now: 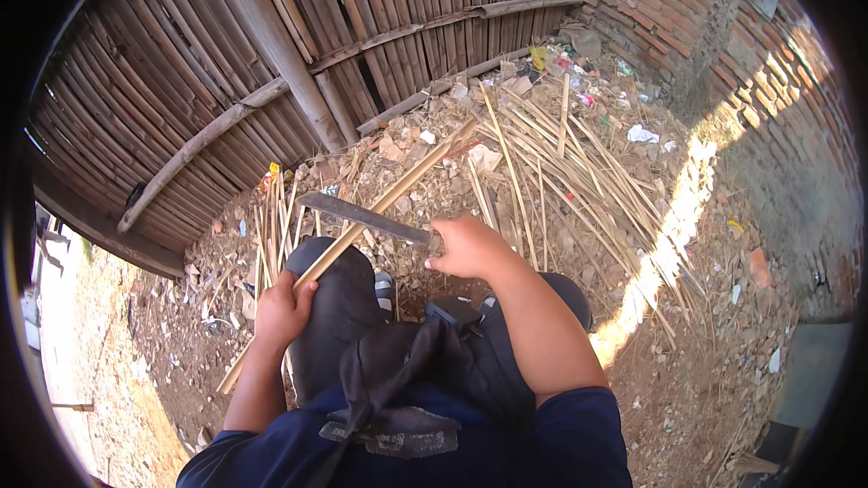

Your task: The person strips layers from a piece of bamboo by hand using a machete while sitting outdoors.

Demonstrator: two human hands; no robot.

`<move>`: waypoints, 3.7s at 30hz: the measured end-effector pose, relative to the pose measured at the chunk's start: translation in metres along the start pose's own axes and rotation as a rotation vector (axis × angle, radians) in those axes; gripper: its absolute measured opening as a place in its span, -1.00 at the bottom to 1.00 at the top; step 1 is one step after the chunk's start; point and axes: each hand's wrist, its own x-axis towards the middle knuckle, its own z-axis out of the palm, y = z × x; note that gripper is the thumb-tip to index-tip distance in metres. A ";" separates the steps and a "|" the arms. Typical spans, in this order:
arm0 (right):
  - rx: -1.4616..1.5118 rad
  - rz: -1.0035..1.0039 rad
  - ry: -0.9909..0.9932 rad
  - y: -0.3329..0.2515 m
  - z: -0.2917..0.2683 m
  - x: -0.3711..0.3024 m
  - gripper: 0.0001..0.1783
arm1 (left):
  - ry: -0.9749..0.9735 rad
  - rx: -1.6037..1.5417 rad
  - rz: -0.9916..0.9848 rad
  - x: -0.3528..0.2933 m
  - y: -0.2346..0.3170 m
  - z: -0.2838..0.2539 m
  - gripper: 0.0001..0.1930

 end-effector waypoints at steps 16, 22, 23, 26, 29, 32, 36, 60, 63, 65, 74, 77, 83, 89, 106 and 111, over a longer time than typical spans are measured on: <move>-0.005 -0.002 0.064 0.020 0.005 0.011 -0.61 | -0.030 0.042 -0.050 -0.001 0.010 -0.010 -0.56; -0.121 0.024 -0.009 -0.008 0.001 0.001 -0.63 | -0.041 0.068 -0.028 0.001 0.006 -0.009 -0.56; -0.129 -0.015 -0.032 -0.016 0.002 -0.001 -0.65 | -0.046 0.070 -0.022 0.000 0.005 -0.010 -0.56; -0.164 -0.055 -0.096 -0.017 0.001 0.003 -0.61 | -0.031 0.046 -0.028 -0.002 0.006 -0.009 -0.56; -0.032 0.016 -0.024 0.005 -0.008 0.008 -0.56 | -0.019 0.044 -0.047 -0.003 0.007 -0.007 -0.57; -0.026 0.160 0.052 0.024 -0.010 0.012 -0.51 | -0.027 0.061 -0.045 -0.003 0.011 -0.009 -0.57; -0.151 0.122 -0.007 0.000 0.000 0.002 -0.59 | -0.057 0.095 -0.054 0.000 0.009 -0.012 -0.57; 0.052 0.292 0.184 0.047 -0.025 0.010 -0.51 | -0.098 0.043 -0.088 -0.001 0.012 -0.014 -0.57; -0.069 0.176 0.108 0.023 -0.014 -0.001 -0.56 | -0.099 0.069 -0.063 0.000 0.011 -0.014 -0.57; -0.113 0.135 -0.014 -0.008 -0.013 -0.005 -0.57 | -0.098 0.067 -0.048 0.001 0.006 -0.012 -0.58; -0.040 0.238 0.100 0.044 -0.019 0.014 -0.50 | -0.057 0.019 -0.035 -0.001 0.007 -0.009 -0.60; -0.052 0.221 0.107 0.037 -0.015 0.007 -0.55 | -0.058 0.037 -0.034 0.000 0.006 -0.011 -0.60; -0.119 0.048 -0.110 -0.011 -0.002 0.000 -0.67 | -0.034 0.074 0.009 0.001 0.002 -0.007 -0.59; -0.055 0.111 -0.016 0.035 -0.017 0.011 -0.60 | -0.042 0.010 -0.026 -0.001 0.004 -0.007 -0.58; -0.059 0.106 -0.011 0.040 -0.014 0.004 -0.59 | -0.053 0.034 -0.031 -0.001 0.007 -0.009 -0.60; -0.046 0.248 0.100 0.046 -0.023 0.001 -0.49 | -0.067 0.040 -0.042 0.000 0.012 -0.013 -0.60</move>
